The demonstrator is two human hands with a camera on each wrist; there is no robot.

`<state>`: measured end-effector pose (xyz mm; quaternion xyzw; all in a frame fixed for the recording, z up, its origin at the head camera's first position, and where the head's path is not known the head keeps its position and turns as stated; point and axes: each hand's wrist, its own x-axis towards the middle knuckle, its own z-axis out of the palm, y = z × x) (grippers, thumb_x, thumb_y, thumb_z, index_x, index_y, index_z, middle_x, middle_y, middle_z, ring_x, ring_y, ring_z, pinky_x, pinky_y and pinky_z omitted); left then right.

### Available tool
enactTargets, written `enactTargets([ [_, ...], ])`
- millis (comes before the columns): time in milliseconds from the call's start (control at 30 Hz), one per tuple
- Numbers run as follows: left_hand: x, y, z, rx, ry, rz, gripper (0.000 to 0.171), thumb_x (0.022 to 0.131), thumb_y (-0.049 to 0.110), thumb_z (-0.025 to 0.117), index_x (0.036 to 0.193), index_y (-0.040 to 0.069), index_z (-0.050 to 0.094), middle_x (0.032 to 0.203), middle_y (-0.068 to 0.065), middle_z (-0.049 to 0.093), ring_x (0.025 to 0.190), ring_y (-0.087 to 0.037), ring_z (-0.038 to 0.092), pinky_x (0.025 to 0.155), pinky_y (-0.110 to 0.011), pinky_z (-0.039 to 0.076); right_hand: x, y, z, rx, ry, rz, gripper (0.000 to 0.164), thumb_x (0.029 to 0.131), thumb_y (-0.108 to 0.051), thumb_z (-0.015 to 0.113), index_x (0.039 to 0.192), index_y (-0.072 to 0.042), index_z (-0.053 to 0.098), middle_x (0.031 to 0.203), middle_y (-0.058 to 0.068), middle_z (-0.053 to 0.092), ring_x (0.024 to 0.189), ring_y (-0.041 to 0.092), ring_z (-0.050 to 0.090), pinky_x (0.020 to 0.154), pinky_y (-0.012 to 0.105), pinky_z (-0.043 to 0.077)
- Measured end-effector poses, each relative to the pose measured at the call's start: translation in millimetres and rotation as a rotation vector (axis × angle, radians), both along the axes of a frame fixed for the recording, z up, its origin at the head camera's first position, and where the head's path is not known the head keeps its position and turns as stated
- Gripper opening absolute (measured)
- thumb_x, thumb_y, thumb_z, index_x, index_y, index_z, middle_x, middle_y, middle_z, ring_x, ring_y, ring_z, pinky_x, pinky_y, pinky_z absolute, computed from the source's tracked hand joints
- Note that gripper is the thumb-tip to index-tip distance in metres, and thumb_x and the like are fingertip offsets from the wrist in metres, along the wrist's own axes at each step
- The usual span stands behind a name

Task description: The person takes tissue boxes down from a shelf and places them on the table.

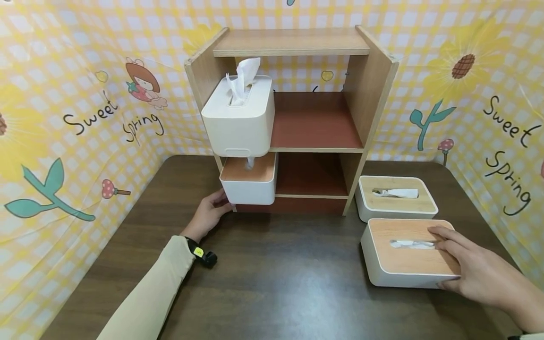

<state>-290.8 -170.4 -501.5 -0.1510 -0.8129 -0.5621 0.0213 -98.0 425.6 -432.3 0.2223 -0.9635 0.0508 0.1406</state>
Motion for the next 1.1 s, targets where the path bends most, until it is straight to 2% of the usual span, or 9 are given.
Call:
enactTargets([
  [233, -1.1, 0.1, -2.3, 0.007, -0.015, 0.009, 0.057, 0.093, 0.022, 0.069, 0.145, 0.018, 0.047, 0.125, -0.005, 0.063, 0.116, -0.018, 0.055, 0.092, -0.040, 0.045, 0.3, 0.3, -1.5, -0.004, 0.010, -0.017, 0.083, 0.037, -0.037, 0.095, 0.106, -0.003, 0.065, 0.152, -0.014, 0.031, 0.123, -0.019, 0.009, 0.078, 0.011, 0.029],
  [500, -2.1, -0.3, -2.6, 0.016, -0.015, -0.016, 0.057, 0.094, 0.018, 0.066, 0.147, 0.015, 0.044, 0.129, -0.010, 0.061, 0.117, -0.024, 0.055, 0.090, -0.041, 0.047, 0.0, 0.5, -4.6, -0.047, 0.014, 0.001, 0.082, 0.033, -0.033, 0.095, 0.104, -0.005, 0.064, 0.152, -0.013, 0.031, 0.128, -0.017, 0.007, 0.086, 0.003, 0.019],
  [633, -2.3, 0.3, -2.5, 0.006, -0.006, -0.009, 0.056, 0.094, 0.019, 0.067, 0.146, 0.017, 0.045, 0.128, -0.009, 0.062, 0.116, -0.021, 0.056, 0.090, -0.040, 0.048, -1.1, 1.5, -5.7, -0.062, 0.025, 0.024, 0.083, 0.031, -0.031, 0.095, 0.102, -0.004, 0.063, 0.152, -0.014, 0.030, 0.130, -0.015, 0.007, 0.089, 0.000, 0.010],
  [767, -1.4, 1.2, -1.9, 0.005, -0.002, 0.000, 0.055, 0.093, 0.020, 0.068, 0.145, 0.019, 0.048, 0.126, -0.006, 0.063, 0.114, -0.018, 0.057, 0.089, -0.038, 0.048, -1.4, 2.3, -5.4, -0.063, 0.047, 0.040, 0.082, 0.029, -0.031, 0.095, 0.100, -0.005, 0.064, 0.151, -0.017, 0.030, 0.130, -0.017, 0.007, 0.083, 0.002, 0.019],
  [833, -1.2, 1.8, -1.6, 0.006, 0.002, -0.001, 0.055, 0.093, 0.021, 0.068, 0.145, 0.018, 0.048, 0.125, -0.005, 0.063, 0.114, -0.017, 0.057, 0.089, -0.038, 0.048, -1.2, 2.4, -5.2, -0.063, 0.047, 0.042, 0.082, 0.028, -0.030, 0.095, 0.100, -0.005, 0.064, 0.151, -0.017, 0.030, 0.131, -0.017, 0.007, 0.082, 0.003, 0.020],
  [1100, 0.0, 1.5, 0.1, 0.000, 0.008, 0.010, 0.056, 0.093, 0.019, 0.068, 0.145, 0.014, 0.047, 0.123, -0.006, 0.064, 0.111, -0.019, 0.058, 0.088, -0.038, 0.049, -2.4, 0.0, -4.9, -0.074, 0.029, 0.031, 0.080, 0.028, -0.026, 0.095, 0.099, -0.004, 0.065, 0.150, -0.015, 0.030, 0.131, -0.016, 0.006, 0.089, 0.000, 0.008],
])
